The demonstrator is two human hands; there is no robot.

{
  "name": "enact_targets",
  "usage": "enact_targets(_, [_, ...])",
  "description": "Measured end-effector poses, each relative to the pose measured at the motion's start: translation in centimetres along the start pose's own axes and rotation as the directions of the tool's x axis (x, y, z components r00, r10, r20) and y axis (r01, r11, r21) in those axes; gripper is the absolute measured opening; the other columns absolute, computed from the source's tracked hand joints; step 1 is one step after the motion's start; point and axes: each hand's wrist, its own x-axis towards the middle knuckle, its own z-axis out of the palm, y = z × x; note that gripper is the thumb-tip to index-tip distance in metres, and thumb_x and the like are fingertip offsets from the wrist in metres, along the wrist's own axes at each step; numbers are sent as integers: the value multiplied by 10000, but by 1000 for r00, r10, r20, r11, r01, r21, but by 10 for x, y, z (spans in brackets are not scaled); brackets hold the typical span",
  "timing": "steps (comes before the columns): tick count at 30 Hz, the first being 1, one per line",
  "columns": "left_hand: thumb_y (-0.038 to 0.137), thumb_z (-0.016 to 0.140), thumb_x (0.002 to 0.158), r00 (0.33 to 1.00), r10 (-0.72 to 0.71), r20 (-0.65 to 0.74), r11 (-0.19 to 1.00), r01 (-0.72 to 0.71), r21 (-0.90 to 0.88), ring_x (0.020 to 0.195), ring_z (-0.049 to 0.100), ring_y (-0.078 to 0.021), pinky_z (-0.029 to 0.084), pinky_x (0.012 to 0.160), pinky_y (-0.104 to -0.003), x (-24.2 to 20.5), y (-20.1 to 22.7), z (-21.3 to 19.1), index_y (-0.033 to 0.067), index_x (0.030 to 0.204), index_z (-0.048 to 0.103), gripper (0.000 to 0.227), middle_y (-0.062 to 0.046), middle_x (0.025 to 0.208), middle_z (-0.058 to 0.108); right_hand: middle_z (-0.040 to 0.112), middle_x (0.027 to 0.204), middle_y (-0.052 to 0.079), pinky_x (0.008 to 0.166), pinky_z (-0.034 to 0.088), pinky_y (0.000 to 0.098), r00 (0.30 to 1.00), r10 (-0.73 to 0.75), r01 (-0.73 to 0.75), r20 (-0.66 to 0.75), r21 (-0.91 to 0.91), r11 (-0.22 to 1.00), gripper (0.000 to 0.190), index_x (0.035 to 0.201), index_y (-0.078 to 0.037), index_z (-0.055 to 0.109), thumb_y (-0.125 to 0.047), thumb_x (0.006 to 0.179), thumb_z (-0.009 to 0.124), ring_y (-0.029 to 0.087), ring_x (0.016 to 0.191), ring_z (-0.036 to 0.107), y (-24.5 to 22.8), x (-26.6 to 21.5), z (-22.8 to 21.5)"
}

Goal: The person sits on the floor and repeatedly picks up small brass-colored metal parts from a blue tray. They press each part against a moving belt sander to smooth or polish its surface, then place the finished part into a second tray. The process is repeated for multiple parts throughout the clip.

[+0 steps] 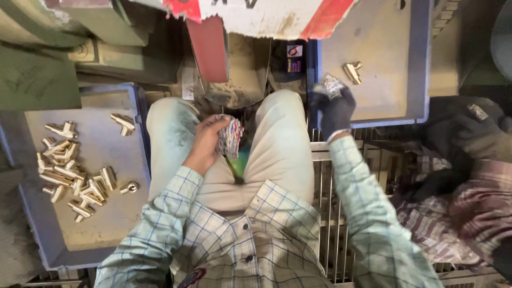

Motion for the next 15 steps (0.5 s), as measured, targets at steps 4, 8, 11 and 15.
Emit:
enact_targets(4, [102,677,933,999,-49,-14,999,49,3,734,713,-185,579,680,-327,-2,4,6,21,984,699,98,-88,879,738,736,1046,127,735,542,345,929,-369,234,1,-775,587,335,1220,-64,711,-172,903,731,254,876,678,-5,65,-60])
enact_targets(8, [109,694,935,998,-42,-54,999,43,27,733,705,-183,568,674,-325,4,6,6,17,987,699,106,-89,884,740,699,1149,239,907,521,500,883,-390,194,262,-959,-206,522,1286,-77,666,-360,884,843,440,1053,660,-20,117,-103])
enact_targets(11, [109,698,927,994,-70,-78,997,72,33,735,706,-186,568,677,-326,6,5,5,16,990,701,113,-87,884,741,668,1179,263,903,500,554,938,-260,149,231,-942,-299,675,1432,-125,581,-357,840,811,478,1066,626,-25,142,-110])
enact_targets(15, [108,695,924,992,-78,-95,996,82,42,752,703,-172,562,691,-318,10,2,4,15,1006,705,125,-72,892,737,645,1130,278,826,506,555,946,-290,41,146,-939,-342,666,1391,-190,607,-291,762,803,489,991,625,-6,164,-104])
